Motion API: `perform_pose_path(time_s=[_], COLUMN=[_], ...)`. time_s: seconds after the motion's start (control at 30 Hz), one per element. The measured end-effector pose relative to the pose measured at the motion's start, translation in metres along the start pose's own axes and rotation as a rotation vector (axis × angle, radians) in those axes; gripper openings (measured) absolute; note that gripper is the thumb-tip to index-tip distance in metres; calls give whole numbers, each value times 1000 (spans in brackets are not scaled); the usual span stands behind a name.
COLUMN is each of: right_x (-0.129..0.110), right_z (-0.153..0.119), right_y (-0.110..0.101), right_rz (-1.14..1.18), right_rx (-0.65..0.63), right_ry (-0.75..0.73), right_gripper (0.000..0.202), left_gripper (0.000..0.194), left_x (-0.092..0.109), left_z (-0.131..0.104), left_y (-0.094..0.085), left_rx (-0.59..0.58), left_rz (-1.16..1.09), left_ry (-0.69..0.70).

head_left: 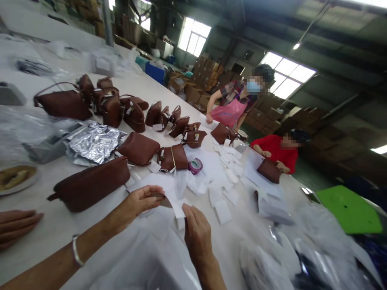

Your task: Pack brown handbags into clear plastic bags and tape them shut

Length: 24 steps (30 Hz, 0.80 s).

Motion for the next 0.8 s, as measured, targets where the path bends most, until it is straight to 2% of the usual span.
perform_pose_path(time_s=[0.07, 0.17, 0.27, 0.37, 0.47, 0.53, 0.63, 0.7, 0.73, 0.8], right_x=[2, 1, 3, 6, 13, 18, 27, 35, 42, 57], right_z=[-10, -22, -33, -47, -63, -71, -78, -82, -85, -89], right_y=[-7, -14, -15, -17, -18, -16, -13, -15, -19, -33], right_rz=[30, 115, 278, 454, 690, 885, 1018, 1000, 926, 618], right_rx=[28, 17, -36, -108, -182, -251, -325, -314, -275, -190], right_ry=[88, 235, 482, 784, 1084, 1208, 1197, 1203, 1209, 1174], right_gripper=[23, 20, 19, 19, 28, 30, 37, 44, 46, 46], left_gripper=[29, 22, 21, 24, 28, 28, 33, 38, 42, 49], left_x=[-8, -15, -16, -16, -21, -26, -34, -40, -43, -50], left_z=[2, 7, 15, 26, 37, 44, 52, 54, 55, 54], left_y=[2, 2, 6, 13, 21, 24, 29, 34, 37, 44], left_rx=[4, 112, 156, 71, -49, -78, -77, -132, -173, -250], left_rz=[398, 945, 1188, 1191, 1067, 965, 784, 659, 607, 570], left_ry=[123, 424, 592, 584, 411, 297, 152, 91, 81, 87])
Point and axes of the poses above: each hand's wrist, its own z-axis towards the middle knuckle, its own y-axis out of the palm, x = y × z, the point moved 3 cm from there along z, towards the middle knuckle, and after that the axes turned 9 degrees about -y, right-handed, at the moved point
